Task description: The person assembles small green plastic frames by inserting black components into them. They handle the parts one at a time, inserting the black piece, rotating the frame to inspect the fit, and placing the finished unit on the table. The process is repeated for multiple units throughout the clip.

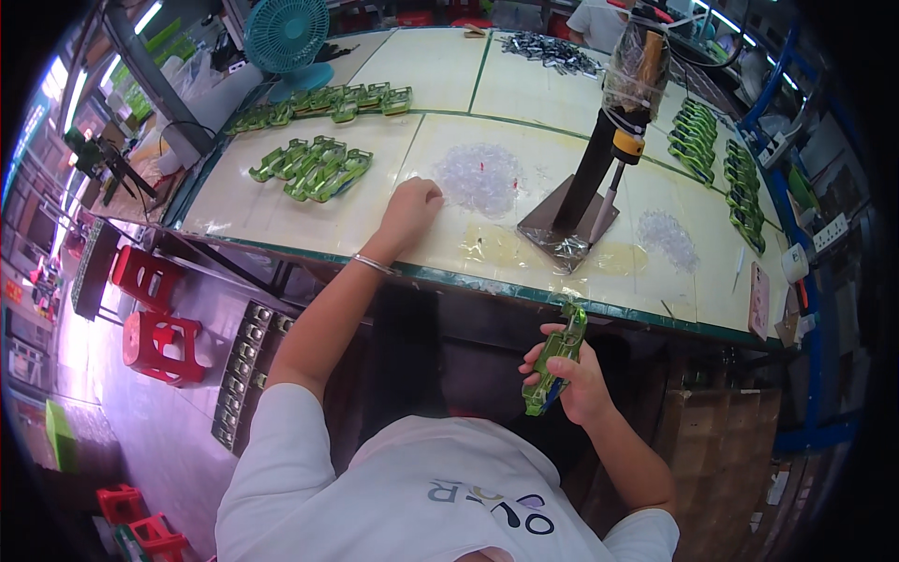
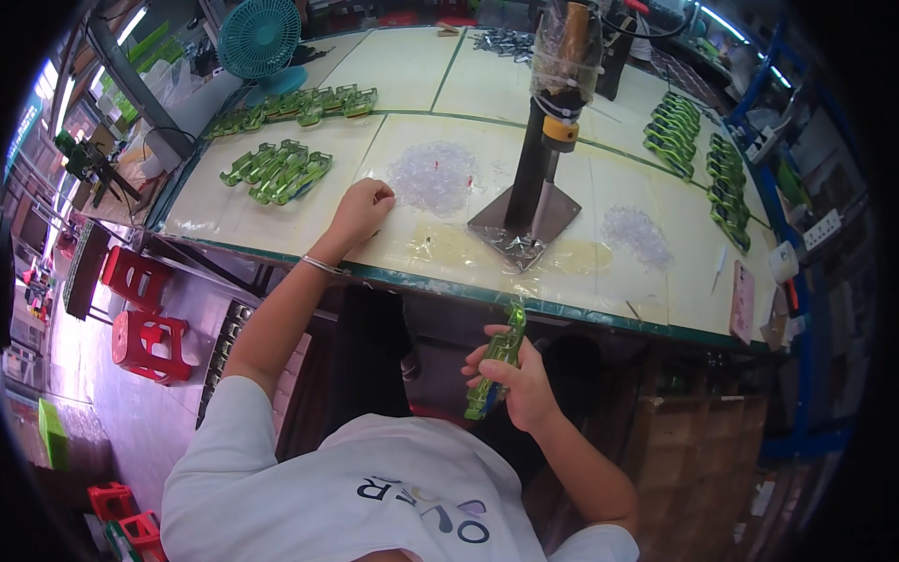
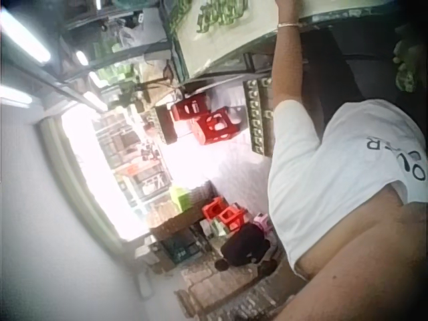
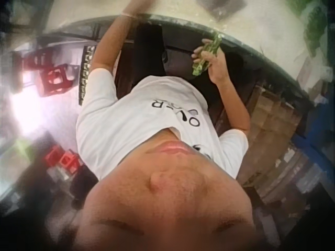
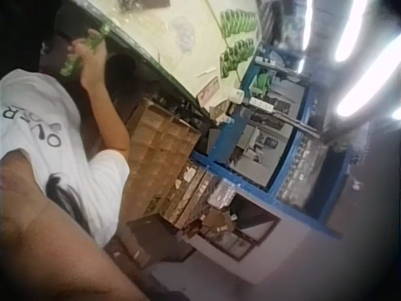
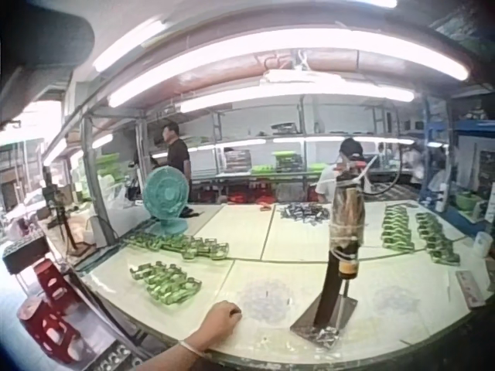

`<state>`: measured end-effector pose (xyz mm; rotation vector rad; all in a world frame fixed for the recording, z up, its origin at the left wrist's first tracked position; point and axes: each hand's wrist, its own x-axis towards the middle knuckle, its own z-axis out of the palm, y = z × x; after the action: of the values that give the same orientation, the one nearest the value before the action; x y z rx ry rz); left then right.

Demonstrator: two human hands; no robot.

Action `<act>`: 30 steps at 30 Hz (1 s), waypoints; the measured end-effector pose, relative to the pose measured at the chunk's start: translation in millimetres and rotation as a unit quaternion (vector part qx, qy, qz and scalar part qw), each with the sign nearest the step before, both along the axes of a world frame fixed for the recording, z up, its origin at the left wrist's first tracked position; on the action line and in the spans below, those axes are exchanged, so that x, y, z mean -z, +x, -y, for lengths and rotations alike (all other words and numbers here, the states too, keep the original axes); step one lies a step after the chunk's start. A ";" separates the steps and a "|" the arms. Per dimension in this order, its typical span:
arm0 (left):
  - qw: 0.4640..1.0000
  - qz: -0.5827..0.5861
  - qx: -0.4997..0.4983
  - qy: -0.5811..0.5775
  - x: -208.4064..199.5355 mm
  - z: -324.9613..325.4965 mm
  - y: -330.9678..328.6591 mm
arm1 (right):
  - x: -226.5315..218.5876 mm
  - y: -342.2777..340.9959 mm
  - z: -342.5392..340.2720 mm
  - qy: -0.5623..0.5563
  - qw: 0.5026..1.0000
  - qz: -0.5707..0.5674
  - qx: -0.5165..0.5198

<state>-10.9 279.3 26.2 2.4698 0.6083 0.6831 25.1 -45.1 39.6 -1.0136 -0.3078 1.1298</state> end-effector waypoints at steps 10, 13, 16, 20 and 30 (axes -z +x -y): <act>0.984 -0.171 0.013 0.046 -22.5 -0.9 14.9 | 14.4 28.3 30.0 -0.024 0.999 0.025 -0.015; 0.963 -0.171 0.049 0.203 -20.8 5.1 12.2 | 21.3 34.0 36.3 -0.024 0.999 0.028 -0.009; 0.947 -0.186 0.065 0.253 -22.0 11.8 12.9 | 25.7 38.9 38.2 -0.041 0.999 0.027 0.001; 0.966 -0.168 0.061 0.188 -24.7 15.7 15.9 | 28.3 40.5 39.1 -0.041 0.999 0.027 0.008; 0.997 -0.060 0.023 0.037 -25.7 13.7 13.1 | 30.0 40.3 38.7 -0.043 0.999 0.025 0.010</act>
<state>2.2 265.6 51.9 2.6001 0.5768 0.5515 65.4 -83.8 9.6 -1.1194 -0.2912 1.1082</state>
